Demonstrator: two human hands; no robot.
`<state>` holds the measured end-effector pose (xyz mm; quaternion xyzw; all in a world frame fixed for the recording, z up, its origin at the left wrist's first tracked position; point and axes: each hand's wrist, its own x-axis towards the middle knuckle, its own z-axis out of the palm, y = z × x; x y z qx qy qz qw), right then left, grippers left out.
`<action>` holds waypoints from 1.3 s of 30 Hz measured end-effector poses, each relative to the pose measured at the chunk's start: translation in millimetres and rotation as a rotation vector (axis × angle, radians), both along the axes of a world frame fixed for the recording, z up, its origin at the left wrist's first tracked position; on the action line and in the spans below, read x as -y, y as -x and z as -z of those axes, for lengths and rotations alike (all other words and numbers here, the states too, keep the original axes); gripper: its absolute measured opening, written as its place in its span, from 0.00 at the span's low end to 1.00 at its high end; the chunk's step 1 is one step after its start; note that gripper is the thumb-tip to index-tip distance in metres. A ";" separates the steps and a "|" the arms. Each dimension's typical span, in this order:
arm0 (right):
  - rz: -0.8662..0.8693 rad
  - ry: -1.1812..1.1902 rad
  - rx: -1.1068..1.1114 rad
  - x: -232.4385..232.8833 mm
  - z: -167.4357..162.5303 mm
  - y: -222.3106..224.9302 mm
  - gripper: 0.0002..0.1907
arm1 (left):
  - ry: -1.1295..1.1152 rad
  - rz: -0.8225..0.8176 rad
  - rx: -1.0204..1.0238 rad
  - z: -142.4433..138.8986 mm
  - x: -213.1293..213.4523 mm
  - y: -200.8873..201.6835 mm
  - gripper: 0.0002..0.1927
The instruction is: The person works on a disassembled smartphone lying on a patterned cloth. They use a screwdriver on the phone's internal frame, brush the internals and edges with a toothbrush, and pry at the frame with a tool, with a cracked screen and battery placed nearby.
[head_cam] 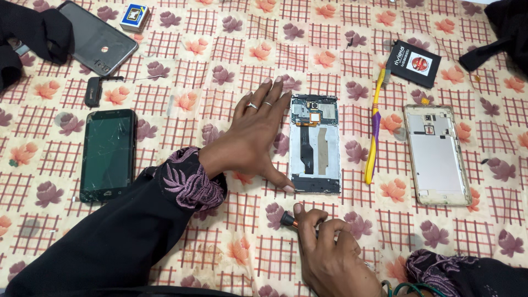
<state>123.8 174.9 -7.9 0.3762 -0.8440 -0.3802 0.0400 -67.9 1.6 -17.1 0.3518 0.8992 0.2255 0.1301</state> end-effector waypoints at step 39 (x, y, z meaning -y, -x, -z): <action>0.341 0.614 0.603 -52.4 -59.5 69.3 0.27 | 0.031 0.035 0.080 4.6 3.2 10.4 0.80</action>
